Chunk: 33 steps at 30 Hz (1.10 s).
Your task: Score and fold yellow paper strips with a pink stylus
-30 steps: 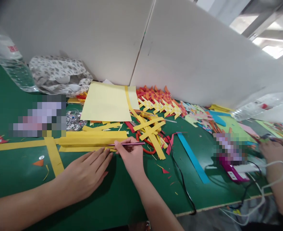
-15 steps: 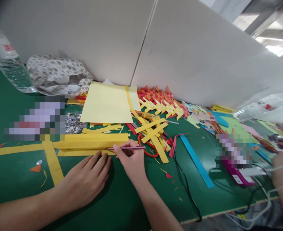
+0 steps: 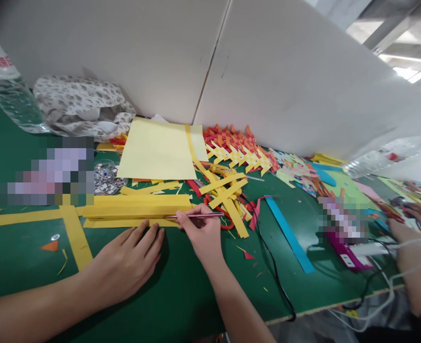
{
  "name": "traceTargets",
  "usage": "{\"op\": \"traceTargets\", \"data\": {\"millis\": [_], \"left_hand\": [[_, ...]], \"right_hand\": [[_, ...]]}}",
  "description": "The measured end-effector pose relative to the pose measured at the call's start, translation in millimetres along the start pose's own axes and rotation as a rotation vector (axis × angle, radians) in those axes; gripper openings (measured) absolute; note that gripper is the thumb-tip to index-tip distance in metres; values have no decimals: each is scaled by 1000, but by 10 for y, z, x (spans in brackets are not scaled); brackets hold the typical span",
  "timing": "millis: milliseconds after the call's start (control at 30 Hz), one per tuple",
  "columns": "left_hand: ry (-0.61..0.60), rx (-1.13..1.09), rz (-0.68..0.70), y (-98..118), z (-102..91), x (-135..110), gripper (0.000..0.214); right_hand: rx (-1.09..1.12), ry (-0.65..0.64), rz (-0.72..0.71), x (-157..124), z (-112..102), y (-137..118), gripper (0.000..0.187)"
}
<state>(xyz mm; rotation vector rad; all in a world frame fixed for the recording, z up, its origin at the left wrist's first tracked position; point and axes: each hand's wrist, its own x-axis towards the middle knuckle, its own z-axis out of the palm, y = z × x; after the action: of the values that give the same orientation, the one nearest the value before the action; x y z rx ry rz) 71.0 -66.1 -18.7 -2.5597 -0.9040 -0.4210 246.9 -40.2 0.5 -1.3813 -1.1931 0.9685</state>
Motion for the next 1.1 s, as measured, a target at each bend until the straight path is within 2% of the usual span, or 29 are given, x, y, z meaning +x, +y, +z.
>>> {"op": "traceTargets", "data": {"millis": [200,333,467,667,1100], "left_hand": [[-10,9,12,-10,-14,-2,37],[-14,12,12,0,1,-11,38],[-22,8,12,3,4,-4,37],[-49,16,22,-12,-15,16,38],[-6,-9,11,-5,-3,7,38]], "right_hand": [[15,29,-22,0,-98,18,23],[16,54,-49,-8,-92,6,23],[-18,-8,-78,-23,-2,-22,22],[-68,-71,-31,-14,75,-52,24],[-44,-37,-25,9,-31,-16,25]]}}
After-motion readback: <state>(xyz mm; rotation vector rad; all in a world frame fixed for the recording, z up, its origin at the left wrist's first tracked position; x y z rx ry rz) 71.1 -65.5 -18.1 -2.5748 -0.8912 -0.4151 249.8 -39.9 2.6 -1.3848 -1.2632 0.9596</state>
